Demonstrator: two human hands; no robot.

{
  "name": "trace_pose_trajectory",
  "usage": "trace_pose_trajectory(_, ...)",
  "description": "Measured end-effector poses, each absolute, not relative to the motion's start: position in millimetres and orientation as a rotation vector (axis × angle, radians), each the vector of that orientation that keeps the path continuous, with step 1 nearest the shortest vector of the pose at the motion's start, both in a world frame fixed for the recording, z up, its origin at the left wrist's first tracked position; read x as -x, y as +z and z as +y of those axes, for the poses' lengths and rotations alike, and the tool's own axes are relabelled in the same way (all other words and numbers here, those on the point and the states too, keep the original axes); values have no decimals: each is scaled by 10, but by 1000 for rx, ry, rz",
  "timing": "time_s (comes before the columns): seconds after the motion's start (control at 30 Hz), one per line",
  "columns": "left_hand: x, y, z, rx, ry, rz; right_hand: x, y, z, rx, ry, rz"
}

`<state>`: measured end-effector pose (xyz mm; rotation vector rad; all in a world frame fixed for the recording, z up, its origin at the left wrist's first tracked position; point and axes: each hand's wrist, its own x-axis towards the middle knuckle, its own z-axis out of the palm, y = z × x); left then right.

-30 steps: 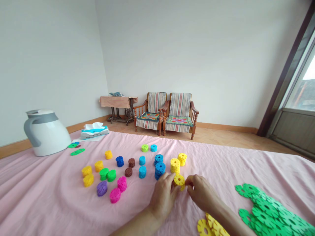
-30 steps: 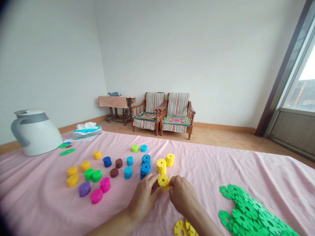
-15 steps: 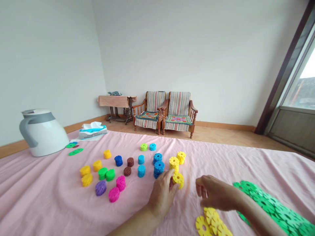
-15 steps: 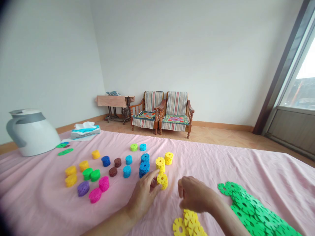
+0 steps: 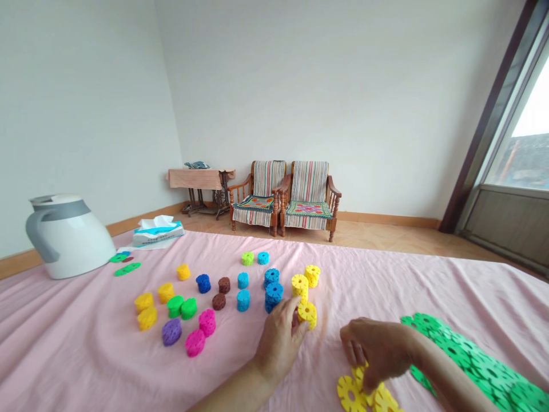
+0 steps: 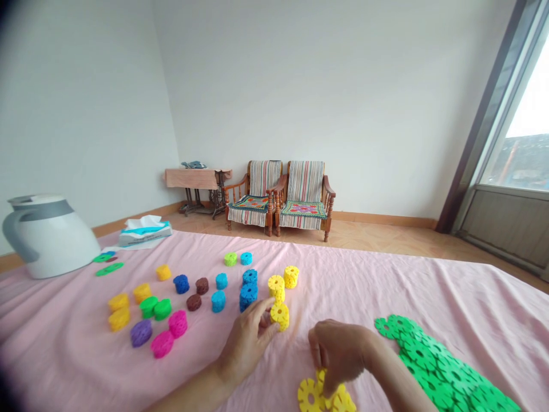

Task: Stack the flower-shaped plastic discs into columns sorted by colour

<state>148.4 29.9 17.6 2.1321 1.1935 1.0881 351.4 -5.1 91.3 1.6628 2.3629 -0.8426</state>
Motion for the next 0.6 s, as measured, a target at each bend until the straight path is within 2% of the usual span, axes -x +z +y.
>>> trace_pose_trajectory(0.27, -1478, 206, 277, -2132, 1057, 1197, -3617, 861, 44, -1678, -1366, 2498)
trace_pose_trajectory(0.43, -1480, 209, 284, -2120, 1044, 1186, -3485, 704, 205, -2174, -1602, 2543)
trace_pose_trajectory(0.6, -1478, 163, 308, -2111, 1061, 1172, -3220, 521, 294, -2553, -2064, 2269)
